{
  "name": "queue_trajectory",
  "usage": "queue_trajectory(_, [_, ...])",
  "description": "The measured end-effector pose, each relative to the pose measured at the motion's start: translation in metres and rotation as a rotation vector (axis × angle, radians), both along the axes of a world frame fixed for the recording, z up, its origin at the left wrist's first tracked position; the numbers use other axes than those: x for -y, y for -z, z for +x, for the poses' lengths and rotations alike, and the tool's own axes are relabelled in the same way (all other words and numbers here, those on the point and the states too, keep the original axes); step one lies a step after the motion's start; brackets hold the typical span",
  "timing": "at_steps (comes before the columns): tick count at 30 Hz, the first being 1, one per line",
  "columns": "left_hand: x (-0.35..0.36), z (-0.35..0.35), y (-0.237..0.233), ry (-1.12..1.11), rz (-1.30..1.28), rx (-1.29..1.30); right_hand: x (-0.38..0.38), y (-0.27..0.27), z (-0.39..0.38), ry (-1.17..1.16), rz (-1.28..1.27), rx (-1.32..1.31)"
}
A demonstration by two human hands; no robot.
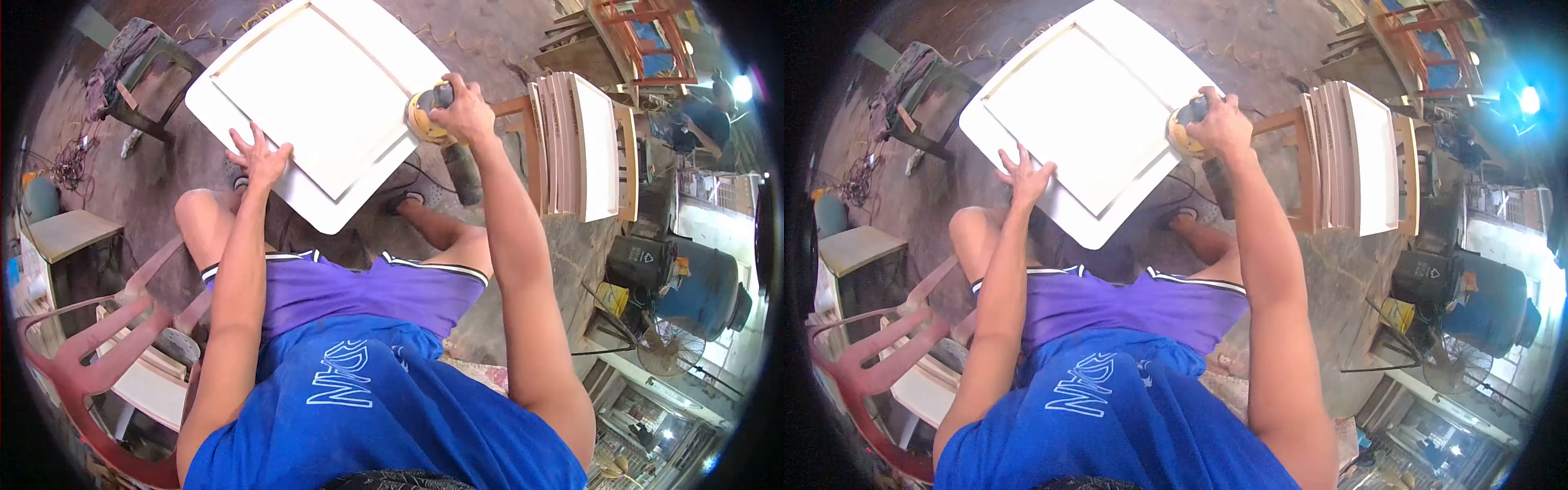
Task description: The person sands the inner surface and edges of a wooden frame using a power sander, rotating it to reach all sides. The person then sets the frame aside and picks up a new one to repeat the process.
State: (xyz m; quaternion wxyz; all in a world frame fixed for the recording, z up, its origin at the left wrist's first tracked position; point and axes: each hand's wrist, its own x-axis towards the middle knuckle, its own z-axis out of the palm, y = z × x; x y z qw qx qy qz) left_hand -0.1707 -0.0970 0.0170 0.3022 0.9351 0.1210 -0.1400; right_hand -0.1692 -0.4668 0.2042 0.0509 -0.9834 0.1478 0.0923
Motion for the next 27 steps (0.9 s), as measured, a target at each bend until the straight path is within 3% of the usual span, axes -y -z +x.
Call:
queue_trajectory(4, [-0.003, 0.001, 0.005, 0.032, 0.025, 0.001, -0.012, 0.0, -0.002, -0.071, 0.011, -0.023])
queue_trajectory(8, [-0.008, 0.006, 0.043, 0.031, 0.134, 0.1, -0.009, 0.003, 0.004, -0.049, -0.003, -0.031])
queue_trajectory(12, [0.0, 0.0, 0.0, -0.023, -0.001, -0.021, 0.004, -0.001, 0.017, 0.031, -0.004, 0.005])
queue_trajectory(19, [0.0, 0.0, -0.009, -0.034, -0.04, -0.058, -0.073, -0.015, -0.047, -0.253, -0.004, -0.142])
queue_trajectory(22, [-0.014, 0.004, 0.054, 0.047, 0.106, 0.16, -0.1, -0.013, -0.065, -0.372, 0.039, -0.163])
queue_trajectory(25, [-0.01, 0.002, 0.018, 0.024, 0.026, 0.032, -0.094, -0.014, -0.058, -0.326, 0.009, -0.139])
queue_trajectory(27, [-0.012, 0.002, 0.019, 0.022, 0.018, -0.002, -0.069, -0.017, -0.043, -0.25, -0.003, -0.142])
